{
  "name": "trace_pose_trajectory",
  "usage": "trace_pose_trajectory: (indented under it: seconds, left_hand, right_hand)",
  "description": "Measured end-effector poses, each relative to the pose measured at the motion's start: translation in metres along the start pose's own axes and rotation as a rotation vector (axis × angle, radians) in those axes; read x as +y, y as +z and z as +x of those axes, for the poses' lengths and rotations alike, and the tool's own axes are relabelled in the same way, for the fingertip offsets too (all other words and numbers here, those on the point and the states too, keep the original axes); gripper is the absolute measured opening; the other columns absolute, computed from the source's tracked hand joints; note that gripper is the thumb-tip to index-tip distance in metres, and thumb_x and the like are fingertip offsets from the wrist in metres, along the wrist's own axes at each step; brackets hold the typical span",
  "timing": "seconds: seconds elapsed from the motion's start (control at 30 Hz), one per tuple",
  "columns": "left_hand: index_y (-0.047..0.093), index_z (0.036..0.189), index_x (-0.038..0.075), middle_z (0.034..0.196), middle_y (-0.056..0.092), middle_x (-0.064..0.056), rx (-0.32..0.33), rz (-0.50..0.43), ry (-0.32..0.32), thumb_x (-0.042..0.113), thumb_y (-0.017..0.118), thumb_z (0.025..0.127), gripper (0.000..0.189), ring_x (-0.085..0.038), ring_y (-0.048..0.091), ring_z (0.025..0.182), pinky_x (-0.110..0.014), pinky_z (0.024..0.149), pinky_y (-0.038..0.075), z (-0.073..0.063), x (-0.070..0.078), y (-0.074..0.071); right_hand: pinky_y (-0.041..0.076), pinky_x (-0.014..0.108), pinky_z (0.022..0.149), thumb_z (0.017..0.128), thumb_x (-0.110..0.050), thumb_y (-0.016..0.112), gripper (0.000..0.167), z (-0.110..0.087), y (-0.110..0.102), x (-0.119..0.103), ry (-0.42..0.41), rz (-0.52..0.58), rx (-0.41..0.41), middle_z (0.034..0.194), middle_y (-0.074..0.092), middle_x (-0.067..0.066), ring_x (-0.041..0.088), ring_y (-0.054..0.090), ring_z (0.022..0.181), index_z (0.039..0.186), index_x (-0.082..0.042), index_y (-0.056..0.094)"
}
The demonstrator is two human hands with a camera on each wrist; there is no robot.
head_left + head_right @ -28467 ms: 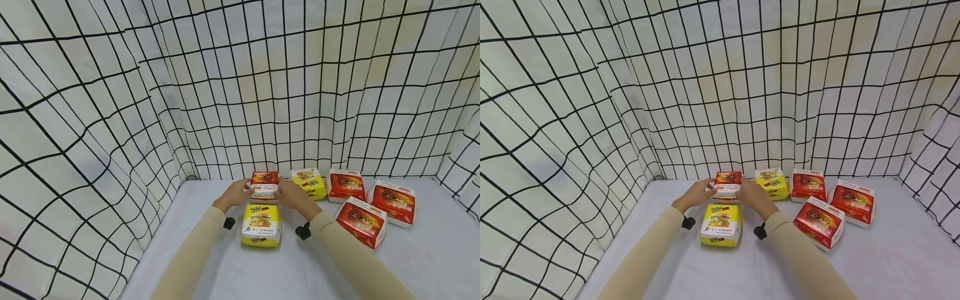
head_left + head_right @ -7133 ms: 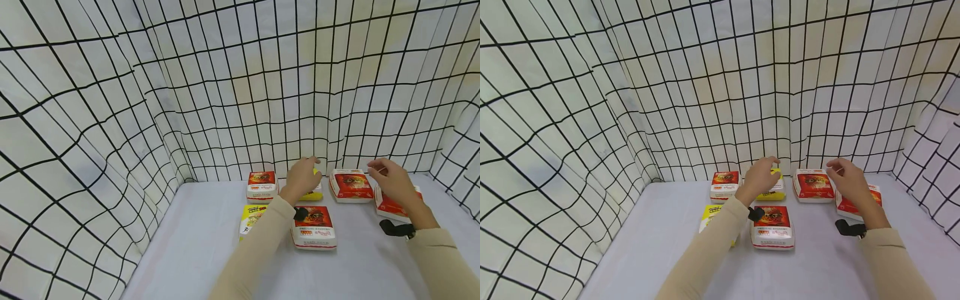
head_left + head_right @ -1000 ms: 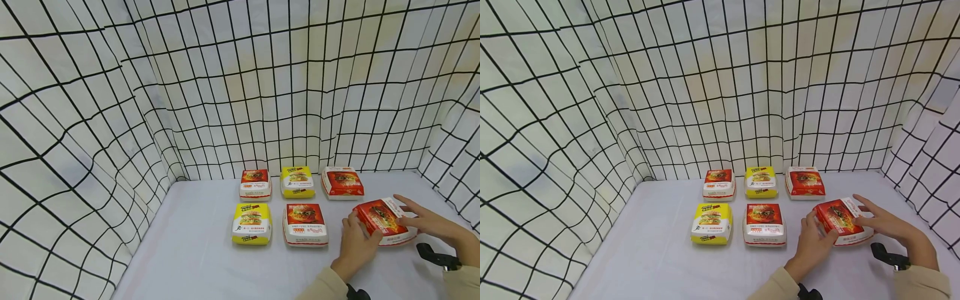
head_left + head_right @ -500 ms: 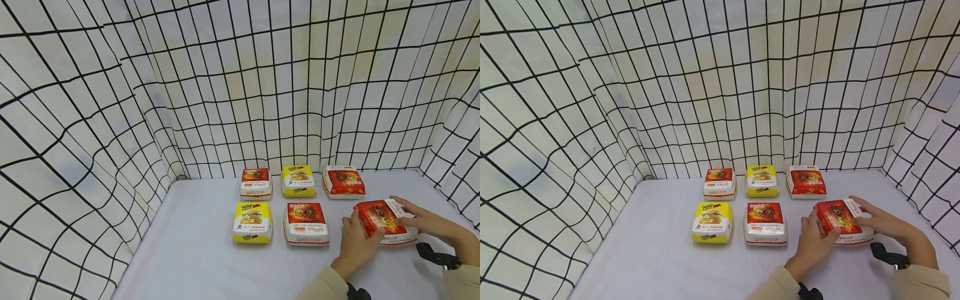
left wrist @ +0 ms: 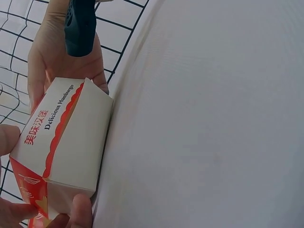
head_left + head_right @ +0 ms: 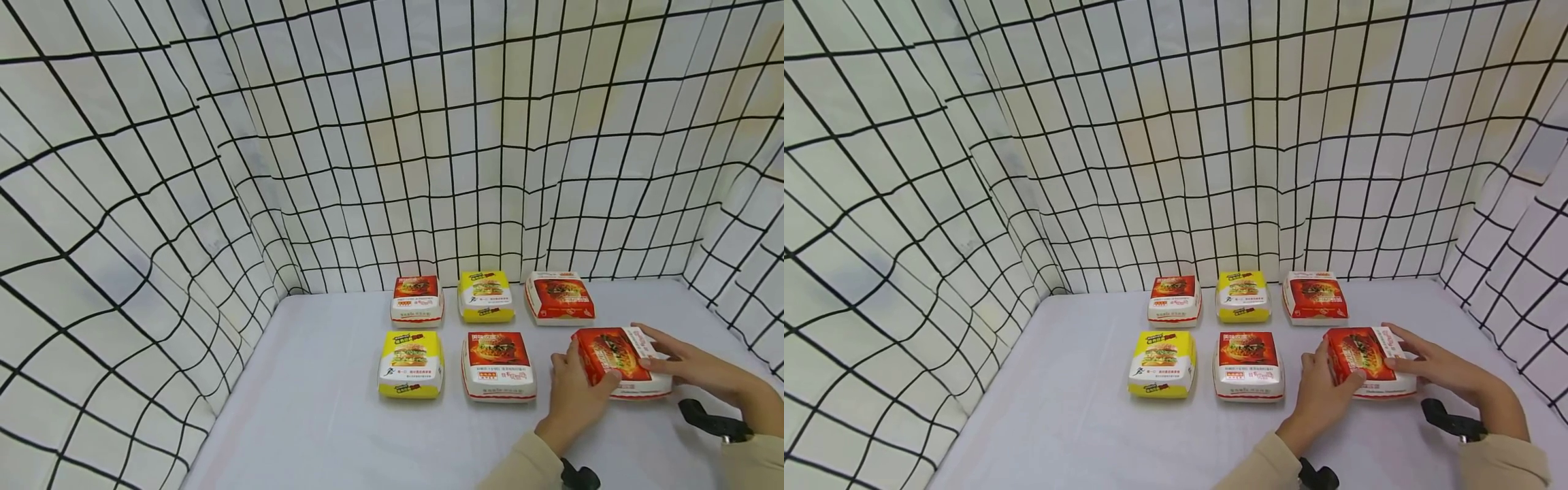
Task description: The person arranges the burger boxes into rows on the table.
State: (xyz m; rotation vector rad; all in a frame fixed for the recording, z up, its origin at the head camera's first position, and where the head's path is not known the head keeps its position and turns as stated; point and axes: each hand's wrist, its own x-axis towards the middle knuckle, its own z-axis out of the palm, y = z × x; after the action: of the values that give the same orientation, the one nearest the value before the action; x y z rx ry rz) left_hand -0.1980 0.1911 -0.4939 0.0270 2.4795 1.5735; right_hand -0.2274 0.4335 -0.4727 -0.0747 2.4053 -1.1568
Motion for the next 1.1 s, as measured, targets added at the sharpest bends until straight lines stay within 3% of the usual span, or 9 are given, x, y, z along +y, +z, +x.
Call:
trace_pose_trajectory:
  seconds: [0.2,0.33,0.6,0.73,1.1]
  left_hand:
    - [0.040,0.150,0.042,0.137,0.046,0.005,0.006,-0.016,0.019,0.047,0.076,0.089,0.071,-0.019,0.051,0.128,-0.050,0.107,0.051,0.001,-0.001,-0.002]
    - [0.041,0.149,0.044,0.131,0.047,0.006,0.005,-0.020,0.026,0.047,0.074,0.090,0.068,-0.016,0.051,0.124,-0.049,0.107,0.050,0.000,-0.001,-0.002]
    - [0.045,0.146,0.046,0.123,0.048,0.009,0.011,-0.058,0.022,0.044,0.072,0.093,0.059,-0.009,0.049,0.115,-0.046,0.103,0.053,-0.005,0.000,-0.005]
    - [0.046,0.144,0.051,0.121,0.048,0.010,0.003,-0.071,0.040,0.042,0.068,0.096,0.054,-0.006,0.047,0.111,-0.043,0.101,0.053,-0.005,-0.001,-0.005]
    - [0.049,0.142,0.050,0.120,0.047,0.009,0.005,-0.066,0.088,0.039,0.061,0.102,0.043,-0.003,0.044,0.107,-0.035,0.095,0.050,-0.004,-0.001,-0.006]
  right_hand:
    - [0.052,0.042,0.085,0.104,-0.045,0.049,0.089,0.001,0.001,0.011,-0.012,0.023,0.018,0.153,0.004,0.049,0.063,0.035,0.129,0.161,-0.013,-0.011]
    - [0.053,0.040,0.085,0.104,-0.044,0.049,0.087,0.001,0.002,0.016,-0.023,0.038,0.033,0.154,0.007,0.049,0.062,0.039,0.131,0.163,-0.013,-0.007]
    - [0.054,0.040,0.084,0.105,-0.039,0.049,0.078,0.000,0.004,0.023,-0.075,0.069,0.061,0.155,0.012,0.047,0.048,0.054,0.125,0.163,-0.010,0.006]
    - [0.055,0.041,0.084,0.107,-0.036,0.047,0.069,-0.001,0.004,0.023,-0.095,0.057,0.067,0.155,0.017,0.047,0.040,0.060,0.119,0.158,-0.001,0.015]
    - [0.056,0.037,0.084,0.107,-0.038,0.049,0.064,-0.001,0.003,0.015,-0.063,-0.009,0.108,0.148,0.037,0.043,0.019,0.062,0.109,0.146,0.009,0.029]
